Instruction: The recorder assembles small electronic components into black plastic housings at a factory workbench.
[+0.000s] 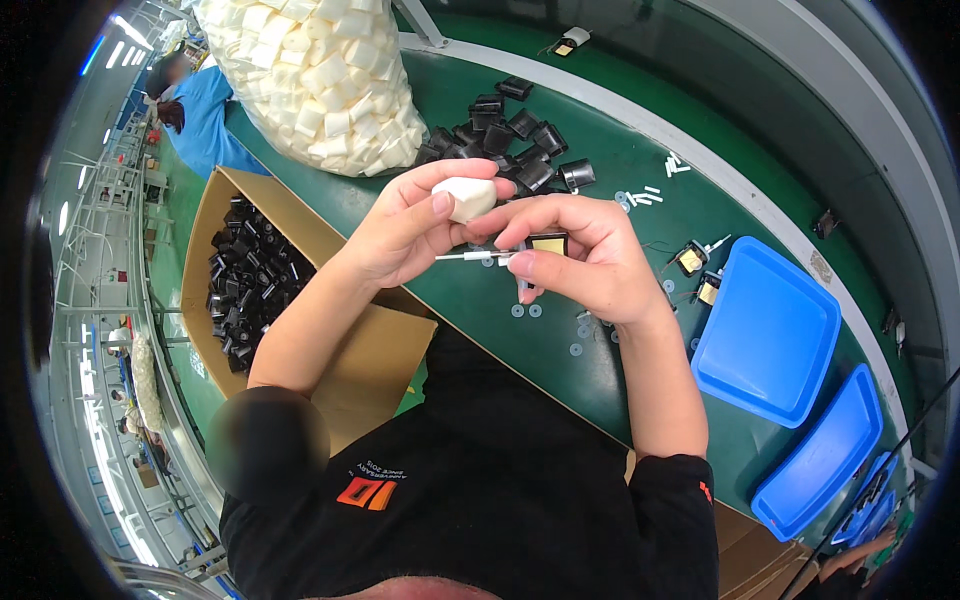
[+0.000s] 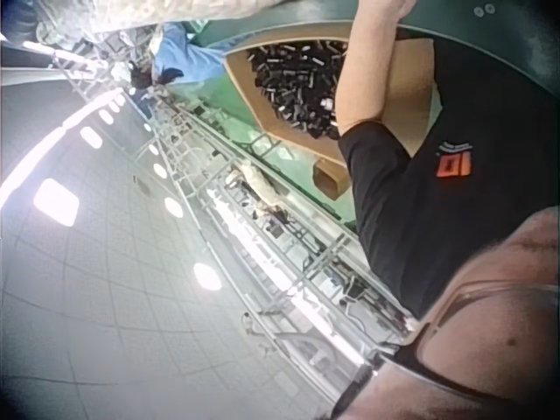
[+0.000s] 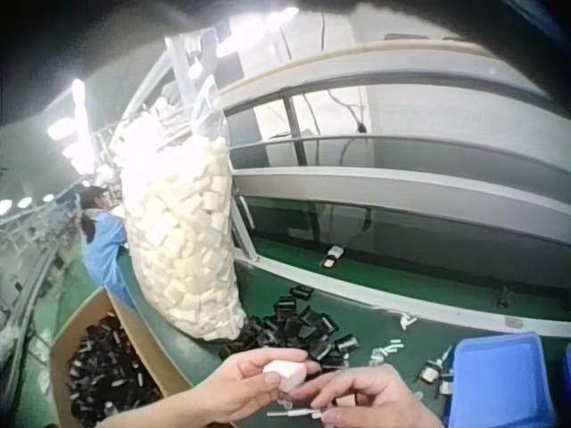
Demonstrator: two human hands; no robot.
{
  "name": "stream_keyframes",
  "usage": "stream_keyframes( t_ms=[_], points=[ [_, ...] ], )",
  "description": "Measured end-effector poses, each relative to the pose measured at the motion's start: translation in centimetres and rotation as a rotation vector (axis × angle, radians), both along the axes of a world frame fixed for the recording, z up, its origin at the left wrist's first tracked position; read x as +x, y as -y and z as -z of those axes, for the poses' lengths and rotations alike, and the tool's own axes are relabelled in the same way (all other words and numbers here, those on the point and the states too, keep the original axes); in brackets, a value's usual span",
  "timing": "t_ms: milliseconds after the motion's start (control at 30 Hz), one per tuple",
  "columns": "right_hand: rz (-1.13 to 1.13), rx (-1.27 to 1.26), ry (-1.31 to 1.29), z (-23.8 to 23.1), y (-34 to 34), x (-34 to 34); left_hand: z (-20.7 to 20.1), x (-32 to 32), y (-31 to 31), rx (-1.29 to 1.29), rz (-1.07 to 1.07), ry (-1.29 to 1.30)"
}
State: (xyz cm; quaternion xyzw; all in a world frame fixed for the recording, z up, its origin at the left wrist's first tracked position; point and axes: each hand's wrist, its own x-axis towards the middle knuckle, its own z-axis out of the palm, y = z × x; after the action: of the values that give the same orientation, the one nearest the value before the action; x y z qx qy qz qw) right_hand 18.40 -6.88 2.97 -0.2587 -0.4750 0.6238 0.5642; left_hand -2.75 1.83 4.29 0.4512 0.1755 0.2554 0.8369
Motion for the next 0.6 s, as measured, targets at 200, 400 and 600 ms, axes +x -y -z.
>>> stream_keyframes(
  t_ms=[200, 400, 600],
  points=[
    [0.031, -0.080, -0.138, 0.3, -0.3, 1.1, 0.4, 0.0, -0.1, 0.102, -0.004, -0.036],
    [0.089, -0.334, -0.168, -0.2, -0.4, 1.3, 0.6, 0.0, -0.1, 0.232, -0.025, -0.075],
    [0.111, -0.360, -0.133, -0.4, -0.3, 0.7, 0.4, 0.3, 0.3, 0.382, -0.064, -0.138]
  ],
)
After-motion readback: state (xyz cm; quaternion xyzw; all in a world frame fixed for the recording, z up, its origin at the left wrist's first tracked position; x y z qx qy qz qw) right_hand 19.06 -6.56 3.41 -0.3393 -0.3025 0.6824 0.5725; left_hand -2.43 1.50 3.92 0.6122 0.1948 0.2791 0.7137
